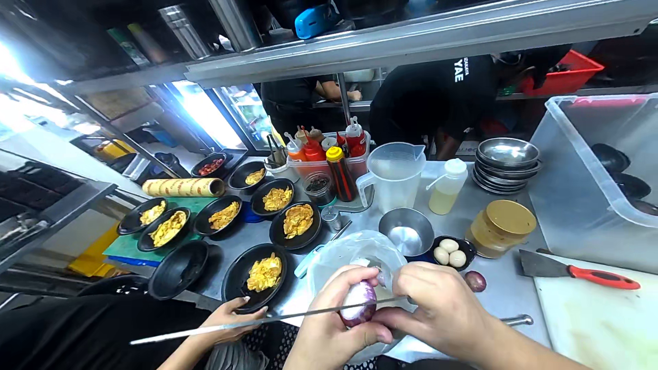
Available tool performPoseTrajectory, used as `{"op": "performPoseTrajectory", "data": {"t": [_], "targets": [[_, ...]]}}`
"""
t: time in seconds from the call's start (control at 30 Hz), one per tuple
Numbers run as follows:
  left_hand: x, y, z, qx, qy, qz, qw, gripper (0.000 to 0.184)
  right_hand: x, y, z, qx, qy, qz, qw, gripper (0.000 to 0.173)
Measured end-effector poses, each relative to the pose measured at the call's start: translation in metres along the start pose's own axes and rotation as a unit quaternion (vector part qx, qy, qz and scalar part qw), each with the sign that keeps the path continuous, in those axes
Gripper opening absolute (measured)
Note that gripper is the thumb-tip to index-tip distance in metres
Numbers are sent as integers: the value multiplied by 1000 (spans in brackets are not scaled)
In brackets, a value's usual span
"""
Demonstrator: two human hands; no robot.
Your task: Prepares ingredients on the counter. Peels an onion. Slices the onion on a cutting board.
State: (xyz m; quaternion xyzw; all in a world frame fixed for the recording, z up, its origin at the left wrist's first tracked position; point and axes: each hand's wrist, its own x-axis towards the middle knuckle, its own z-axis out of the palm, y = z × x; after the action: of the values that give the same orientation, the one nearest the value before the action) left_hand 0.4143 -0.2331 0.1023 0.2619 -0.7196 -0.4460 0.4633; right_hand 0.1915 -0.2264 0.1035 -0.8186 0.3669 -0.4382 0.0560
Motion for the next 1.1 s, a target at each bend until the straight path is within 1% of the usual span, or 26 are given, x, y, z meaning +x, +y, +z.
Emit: {"op": "performPoseTrajectory", "data": {"t": [0.13,0.23,0.33,0.4,0.53,0.63,0.77,0.83,0.9,0.93,0.97,1.03,1.1], "targets": [[1,-1,7,-33,10,2,999,64,-4,4,0,51,15,3,999,39],[1,-3,12,-83,16,-1,996,64,-4,7,0,91,17,8,996,39],[2,-4,15,-106,25,-1,994,64,-3,8,-2,114,9,14,993,39],[2,-4,16,-97,30,-1,995,63,-2,9,-4,124,-8,30,992,41],[3,-5,14,-66,30,12,997,66,-2,10,-4,100,-29,63,993,47],[4,-4,14,-47,42,-2,998,65,-3,11,-3,101,-29,54,993,44],[2,-4,19,-65,64,-23,996,70,-2,14,-5,94,-41,41,994,45],[-2,-5,17,-87,32,-30,995,76,-1,17,-6,98,-56,55,992,46],[-7,-2,9,-157,-39,-46,986,82,0,21,-7,125,-75,94,985,48],[-8,0,5,-184,-69,-54,979,81,0,24,-8,145,-84,114,979,47],[-10,3,2,-185,-79,-60,978,75,0,27,-9,166,-93,127,974,47],[-12,5,1,-154,-65,-62,984,59,-2,29,-9,202,-109,131,964,47],[-13,6,2,-139,-53,-58,987,53,-2,29,-9,216,-116,121,962,50]]}}
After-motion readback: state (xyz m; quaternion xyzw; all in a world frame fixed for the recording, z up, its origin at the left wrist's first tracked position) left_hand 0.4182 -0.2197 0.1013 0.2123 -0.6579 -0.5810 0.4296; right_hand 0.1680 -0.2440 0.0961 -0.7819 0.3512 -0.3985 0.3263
